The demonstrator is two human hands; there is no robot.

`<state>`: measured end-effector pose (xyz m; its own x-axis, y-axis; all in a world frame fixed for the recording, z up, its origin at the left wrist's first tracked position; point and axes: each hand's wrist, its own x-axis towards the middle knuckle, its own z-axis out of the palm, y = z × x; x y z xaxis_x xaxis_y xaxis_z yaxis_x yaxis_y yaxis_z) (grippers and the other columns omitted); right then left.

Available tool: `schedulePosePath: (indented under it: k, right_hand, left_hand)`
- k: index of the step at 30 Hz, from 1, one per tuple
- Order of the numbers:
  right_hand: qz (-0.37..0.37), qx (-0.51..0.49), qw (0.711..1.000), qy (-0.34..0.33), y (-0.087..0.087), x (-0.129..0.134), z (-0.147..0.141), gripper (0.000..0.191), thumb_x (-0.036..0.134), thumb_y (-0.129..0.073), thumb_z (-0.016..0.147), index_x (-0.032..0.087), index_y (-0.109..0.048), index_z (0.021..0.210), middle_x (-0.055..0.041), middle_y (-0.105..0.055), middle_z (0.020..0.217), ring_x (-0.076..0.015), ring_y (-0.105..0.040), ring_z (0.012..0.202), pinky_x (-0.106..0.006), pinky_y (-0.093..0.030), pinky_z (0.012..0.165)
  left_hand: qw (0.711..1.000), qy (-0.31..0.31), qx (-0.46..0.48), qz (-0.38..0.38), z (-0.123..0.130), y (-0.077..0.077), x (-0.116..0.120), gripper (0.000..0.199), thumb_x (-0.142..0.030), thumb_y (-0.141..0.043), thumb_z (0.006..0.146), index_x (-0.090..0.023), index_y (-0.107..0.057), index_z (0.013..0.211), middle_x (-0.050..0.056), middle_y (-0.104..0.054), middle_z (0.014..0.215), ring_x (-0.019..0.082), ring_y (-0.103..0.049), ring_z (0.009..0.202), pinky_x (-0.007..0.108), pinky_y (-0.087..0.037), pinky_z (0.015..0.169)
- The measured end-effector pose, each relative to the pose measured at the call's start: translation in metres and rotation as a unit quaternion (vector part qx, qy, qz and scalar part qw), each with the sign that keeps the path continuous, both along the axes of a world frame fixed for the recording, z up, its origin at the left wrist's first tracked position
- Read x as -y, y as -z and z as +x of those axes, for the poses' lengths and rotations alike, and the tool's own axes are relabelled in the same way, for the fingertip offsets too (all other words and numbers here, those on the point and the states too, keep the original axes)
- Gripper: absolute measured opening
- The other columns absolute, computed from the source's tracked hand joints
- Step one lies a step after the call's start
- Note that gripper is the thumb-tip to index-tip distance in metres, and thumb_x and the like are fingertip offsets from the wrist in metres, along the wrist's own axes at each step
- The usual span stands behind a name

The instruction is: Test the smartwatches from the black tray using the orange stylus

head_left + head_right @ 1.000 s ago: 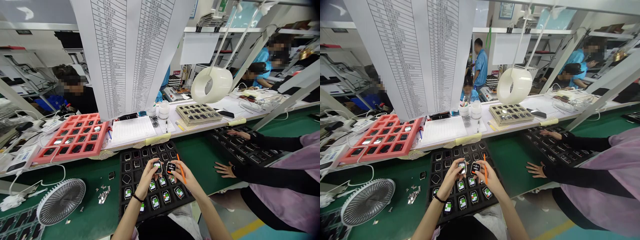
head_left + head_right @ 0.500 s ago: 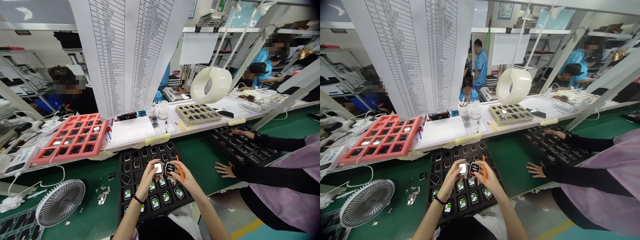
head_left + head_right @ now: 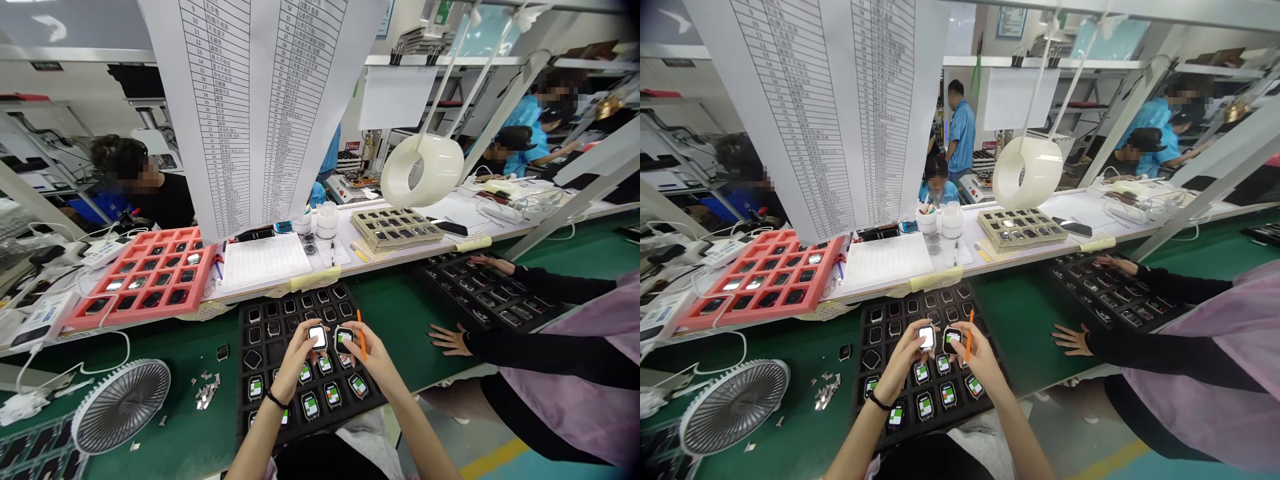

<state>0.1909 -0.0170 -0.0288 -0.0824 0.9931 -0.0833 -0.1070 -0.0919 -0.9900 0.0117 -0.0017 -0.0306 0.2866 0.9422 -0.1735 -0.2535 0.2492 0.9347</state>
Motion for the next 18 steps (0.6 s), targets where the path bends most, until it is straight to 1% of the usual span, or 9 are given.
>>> schedulePosePath:
  k: [2, 5, 9, 11, 15, 18]
  right_hand:
    - [0.001, -0.005, 1.0, -0.005, 0.0011, 0.0003, 0.0005, 0.035, 0.047, -0.068, 0.078, 0.024, -0.056, 0.102, -0.0011, -0.059, 0.088, -0.0119, -0.056, 0.054, -0.028, -0.045, 0.05]
    - [0.008, -0.025, 0.999, -0.035, 0.0034, 0.0014, 0.0021, 0.034, 0.044, -0.065, 0.082, 0.026, -0.054, 0.108, -0.0025, -0.059, 0.095, -0.0111, -0.055, 0.056, -0.028, -0.047, 0.052]
    - [0.016, -0.045, 0.997, -0.062, 0.004, 0.0025, 0.0028, 0.04, 0.041, -0.069, 0.079, 0.027, -0.051, 0.112, -0.0056, -0.059, 0.103, -0.017, -0.061, 0.072, -0.027, -0.048, 0.052]
    - [0.013, -0.042, 0.997, -0.057, 0.0022, 0.0026, 0.0023, 0.04, 0.041, -0.07, 0.078, 0.027, -0.052, 0.111, -0.0054, -0.059, 0.103, -0.0176, -0.062, 0.072, -0.027, -0.048, 0.052]
    - [0.0, -0.025, 0.999, -0.038, -0.0025, 0.0015, 0.0014, 0.031, 0.045, -0.064, 0.082, 0.026, -0.057, 0.105, -0.0022, -0.059, 0.091, -0.0136, -0.057, 0.058, -0.029, -0.048, 0.053]
    - [0.002, -0.029, 0.999, -0.025, -0.0032, 0.0006, 0.0006, 0.031, 0.05, -0.063, 0.081, 0.025, -0.059, 0.099, 0.0008, -0.057, 0.077, -0.0129, -0.054, 0.05, -0.028, -0.045, 0.049]
  left_hand:
    - [1.0, 0.005, 0.008, 0.006, -0.0004, 0.0024, -0.0002, 0.04, -0.037, -0.059, 0.081, -0.022, -0.053, 0.118, 0.009, -0.06, 0.118, 0.013, -0.059, 0.067, 0.023, -0.039, 0.053]
    - [1.0, 0.019, 0.019, 0.013, -0.0006, 0.0018, 0.0005, 0.046, -0.033, -0.061, 0.08, -0.022, -0.05, 0.124, 0.01, -0.058, 0.122, 0.015, -0.06, 0.073, 0.024, -0.042, 0.057]
    - [1.0, 0.02, 0.011, 0.021, 0.0001, -0.0036, 0.0022, 0.055, -0.031, -0.064, 0.079, -0.023, -0.046, 0.129, 0.011, -0.056, 0.125, 0.016, -0.06, 0.077, 0.025, -0.043, 0.059]
    - [1.0, 0.015, 0.008, 0.021, 0.0002, -0.0052, 0.0025, 0.054, -0.033, -0.064, 0.079, -0.023, -0.047, 0.129, 0.011, -0.057, 0.124, 0.015, -0.06, 0.075, 0.025, -0.043, 0.059]
    - [1.0, -0.005, -0.003, 0.005, -0.0007, -0.0059, 0.0028, 0.044, -0.037, -0.059, 0.083, -0.022, -0.053, 0.124, 0.01, -0.061, 0.119, 0.014, -0.06, 0.069, 0.024, -0.041, 0.057]
    - [1.0, -0.015, -0.011, 0.0, -0.0013, -0.0068, 0.0034, 0.039, -0.04, -0.057, 0.085, -0.021, -0.057, 0.118, 0.009, -0.065, 0.111, 0.013, -0.059, 0.063, 0.024, -0.04, 0.054]
